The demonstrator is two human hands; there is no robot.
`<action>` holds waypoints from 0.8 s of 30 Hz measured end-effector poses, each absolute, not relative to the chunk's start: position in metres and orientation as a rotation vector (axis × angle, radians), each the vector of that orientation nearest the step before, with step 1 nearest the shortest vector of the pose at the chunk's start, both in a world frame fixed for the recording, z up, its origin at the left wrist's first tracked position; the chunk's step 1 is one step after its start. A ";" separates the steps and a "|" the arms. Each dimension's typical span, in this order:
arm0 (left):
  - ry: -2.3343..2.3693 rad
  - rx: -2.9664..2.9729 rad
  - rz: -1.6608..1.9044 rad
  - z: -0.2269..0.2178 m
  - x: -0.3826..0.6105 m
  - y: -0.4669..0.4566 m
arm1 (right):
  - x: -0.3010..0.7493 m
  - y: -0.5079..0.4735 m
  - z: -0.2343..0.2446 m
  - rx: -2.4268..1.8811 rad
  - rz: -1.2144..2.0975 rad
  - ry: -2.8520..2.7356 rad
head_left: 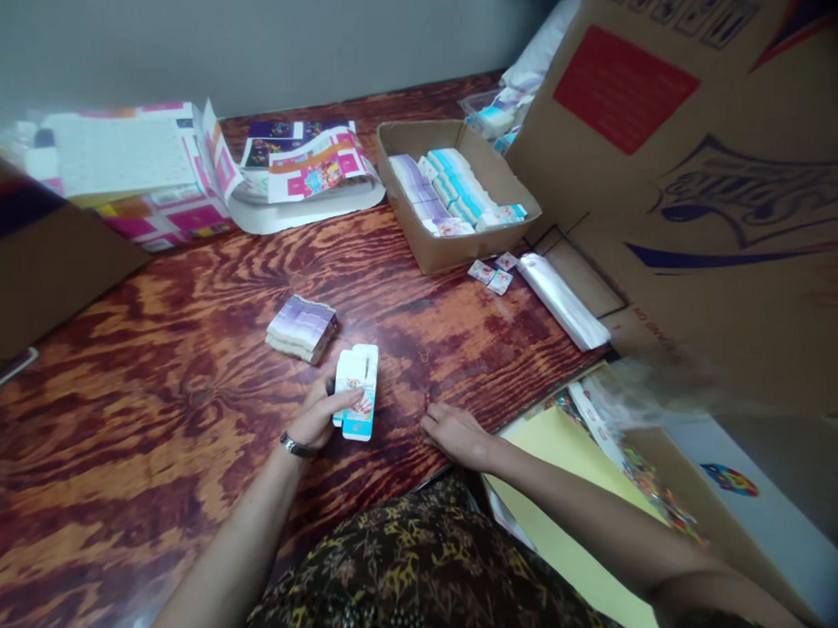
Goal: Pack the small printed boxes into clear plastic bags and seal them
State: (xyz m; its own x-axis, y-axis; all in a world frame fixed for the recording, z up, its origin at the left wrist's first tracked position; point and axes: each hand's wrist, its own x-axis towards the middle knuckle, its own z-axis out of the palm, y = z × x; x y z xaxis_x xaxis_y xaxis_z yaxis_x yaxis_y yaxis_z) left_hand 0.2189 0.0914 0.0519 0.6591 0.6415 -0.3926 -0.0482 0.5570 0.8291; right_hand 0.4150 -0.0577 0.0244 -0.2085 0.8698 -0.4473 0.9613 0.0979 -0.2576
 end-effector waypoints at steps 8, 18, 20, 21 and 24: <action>0.618 0.652 0.382 0.044 0.207 0.064 | 0.425 -0.047 0.048 2.056 -1.099 2.370; 0.426 0.593 0.329 0.049 0.211 0.047 | 0.411 -0.004 0.087 2.341 -1.216 2.674; 0.467 0.629 0.348 0.054 0.210 0.048 | 0.409 -0.003 0.085 2.378 -1.208 2.682; 0.473 0.636 0.350 0.056 0.209 0.048 | 0.408 -0.003 0.083 2.398 -1.211 2.678; 0.445 0.615 0.352 0.059 0.209 0.047 | 0.408 -0.005 0.077 2.413 -1.240 2.656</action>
State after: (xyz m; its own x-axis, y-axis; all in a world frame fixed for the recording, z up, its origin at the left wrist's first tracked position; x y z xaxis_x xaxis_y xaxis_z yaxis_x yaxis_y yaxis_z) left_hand 0.2087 0.0468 0.0595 0.8481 0.4418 -0.2926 -0.1836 0.7630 0.6198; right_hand 0.4077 -0.0052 0.0770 -0.0686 0.9962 0.0544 0.5981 0.0847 -0.7969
